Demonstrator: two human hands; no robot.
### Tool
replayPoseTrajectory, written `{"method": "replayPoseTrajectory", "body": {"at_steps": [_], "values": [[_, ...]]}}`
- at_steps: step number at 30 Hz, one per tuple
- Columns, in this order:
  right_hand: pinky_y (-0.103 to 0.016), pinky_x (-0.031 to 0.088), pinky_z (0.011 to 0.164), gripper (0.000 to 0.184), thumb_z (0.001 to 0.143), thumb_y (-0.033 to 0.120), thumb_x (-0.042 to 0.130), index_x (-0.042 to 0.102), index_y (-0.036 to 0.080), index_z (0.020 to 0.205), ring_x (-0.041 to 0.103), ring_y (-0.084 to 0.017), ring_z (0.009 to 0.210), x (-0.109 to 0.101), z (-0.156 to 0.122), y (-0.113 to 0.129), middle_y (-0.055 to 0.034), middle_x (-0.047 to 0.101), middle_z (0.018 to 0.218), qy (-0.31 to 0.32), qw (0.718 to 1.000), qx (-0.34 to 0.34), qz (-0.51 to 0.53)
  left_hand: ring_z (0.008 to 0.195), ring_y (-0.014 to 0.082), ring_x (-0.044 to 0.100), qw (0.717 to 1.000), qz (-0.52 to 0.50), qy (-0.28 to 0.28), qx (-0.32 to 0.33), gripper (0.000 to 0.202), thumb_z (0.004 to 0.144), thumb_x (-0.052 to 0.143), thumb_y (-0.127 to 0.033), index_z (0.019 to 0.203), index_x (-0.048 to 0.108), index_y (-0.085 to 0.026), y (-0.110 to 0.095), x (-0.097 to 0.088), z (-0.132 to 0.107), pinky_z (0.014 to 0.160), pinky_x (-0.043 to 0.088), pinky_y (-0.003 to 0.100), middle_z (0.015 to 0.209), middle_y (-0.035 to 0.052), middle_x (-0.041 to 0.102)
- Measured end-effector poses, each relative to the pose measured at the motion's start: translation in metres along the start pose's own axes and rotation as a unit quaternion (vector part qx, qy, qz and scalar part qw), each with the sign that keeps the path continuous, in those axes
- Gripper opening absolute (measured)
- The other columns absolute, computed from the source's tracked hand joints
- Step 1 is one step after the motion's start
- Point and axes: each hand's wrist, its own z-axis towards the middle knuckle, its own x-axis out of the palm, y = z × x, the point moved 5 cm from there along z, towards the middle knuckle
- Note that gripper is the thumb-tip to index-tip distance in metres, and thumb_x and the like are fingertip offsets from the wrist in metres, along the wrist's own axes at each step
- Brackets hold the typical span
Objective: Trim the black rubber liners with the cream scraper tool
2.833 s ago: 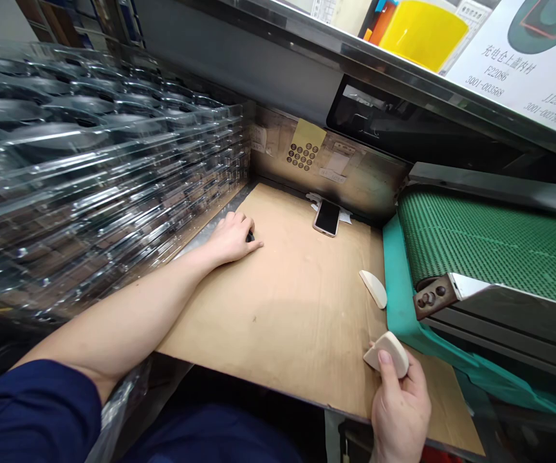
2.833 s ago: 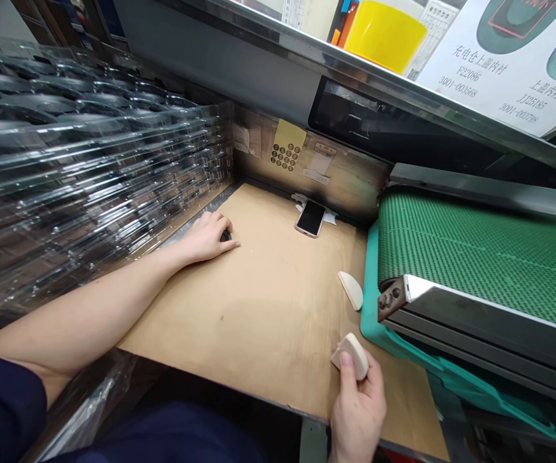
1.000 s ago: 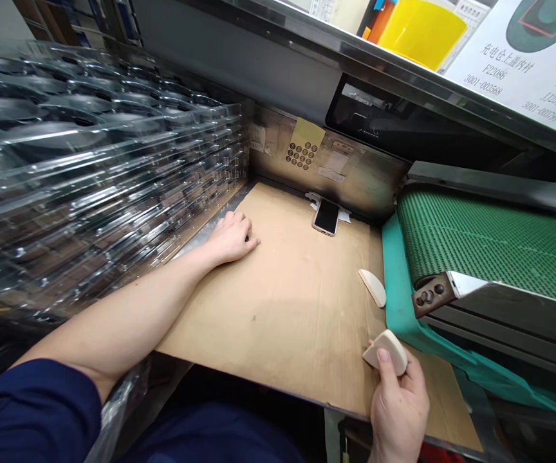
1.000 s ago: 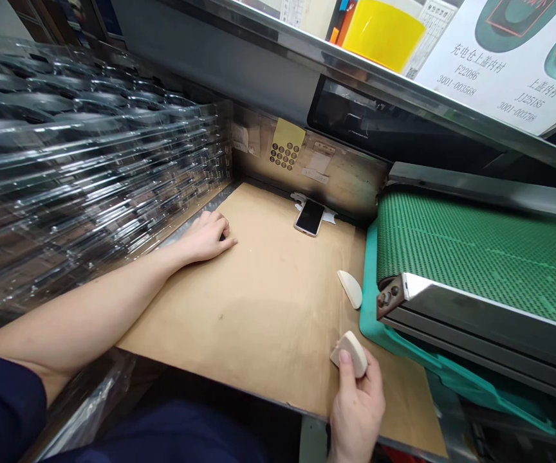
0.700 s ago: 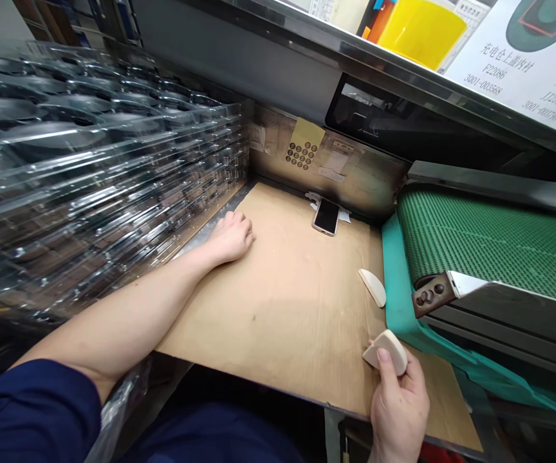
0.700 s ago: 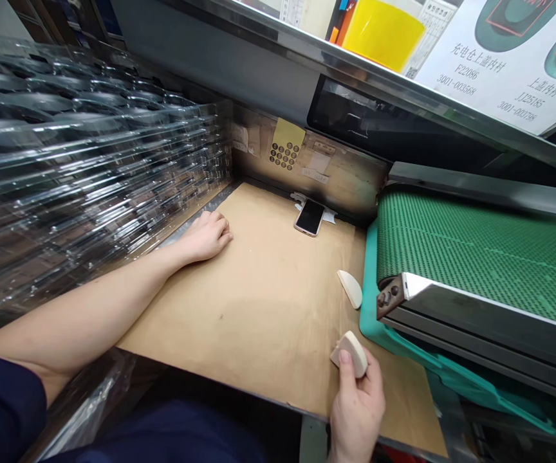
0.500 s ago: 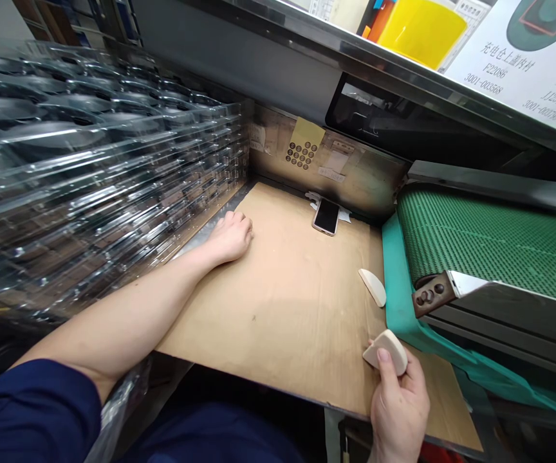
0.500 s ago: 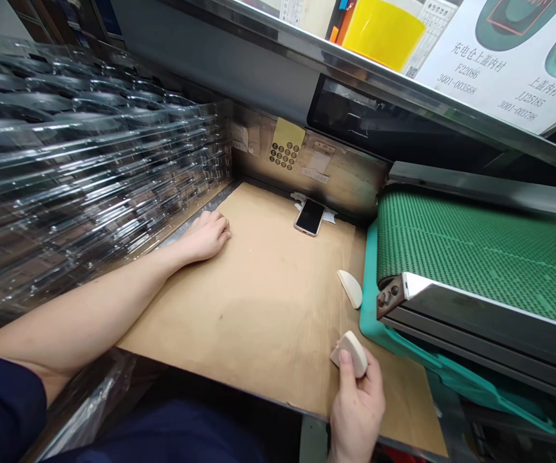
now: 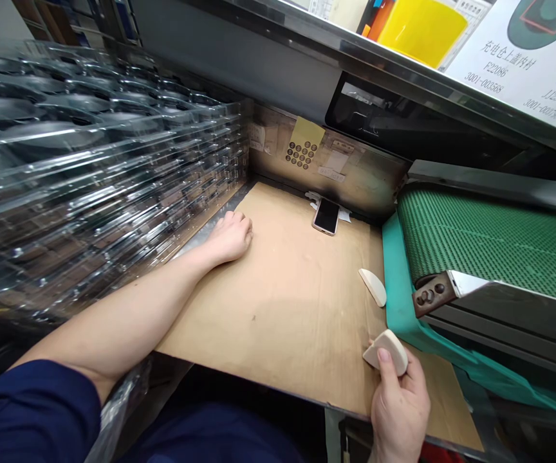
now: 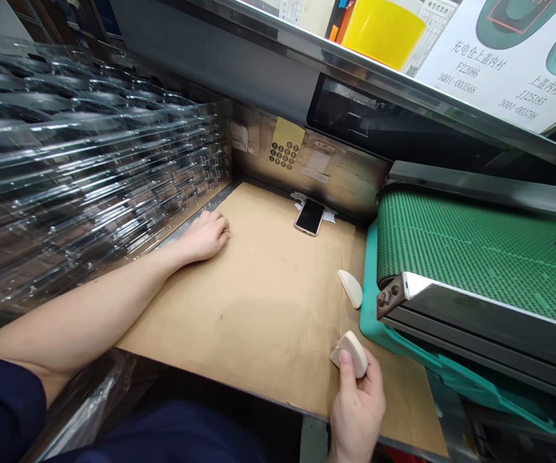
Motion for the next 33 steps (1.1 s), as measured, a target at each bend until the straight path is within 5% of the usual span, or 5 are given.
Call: {"method": "replayPoseTrajectory", "body": {"at_steps": [14, 33], "values": [[-0.046, 0.047, 0.101, 0.051, 0.078, 0.059, 0.078, 0.07, 0.02, 0.11, 0.068, -0.025, 0.097, 0.0007, 0.0007, 0.0024, -0.005, 0.076, 0.101, 0.0, 1.0, -0.004, 0.005, 0.109, 0.032, 0.05, 1.0, -0.008, -0.002, 0.006, 0.021, 0.089, 0.041, -0.021, 0.096, 0.06, -0.019, -0.0016, -0.0014, -0.001, 0.093, 0.045, 0.047, 0.112, 0.0151, 0.06], [-0.049, 0.047, 0.103, 0.053, 0.077, 0.06, 0.077, 0.07, 0.019, 0.111, 0.068, -0.026, 0.097, 0.0008, -0.0004, 0.0026, -0.0056, 0.076, 0.102, -0.002, 1.0, 0.001, -0.002, 0.11, 0.0312, 0.049, 0.998, -0.046, 0.023, 0.024, 0.013, 0.084, 0.047, -0.028, 0.092, 0.056, -0.024, 0.0072, -0.0021, 0.0003, 0.097, 0.044, 0.048, 0.111, 0.0106, 0.059]]}}
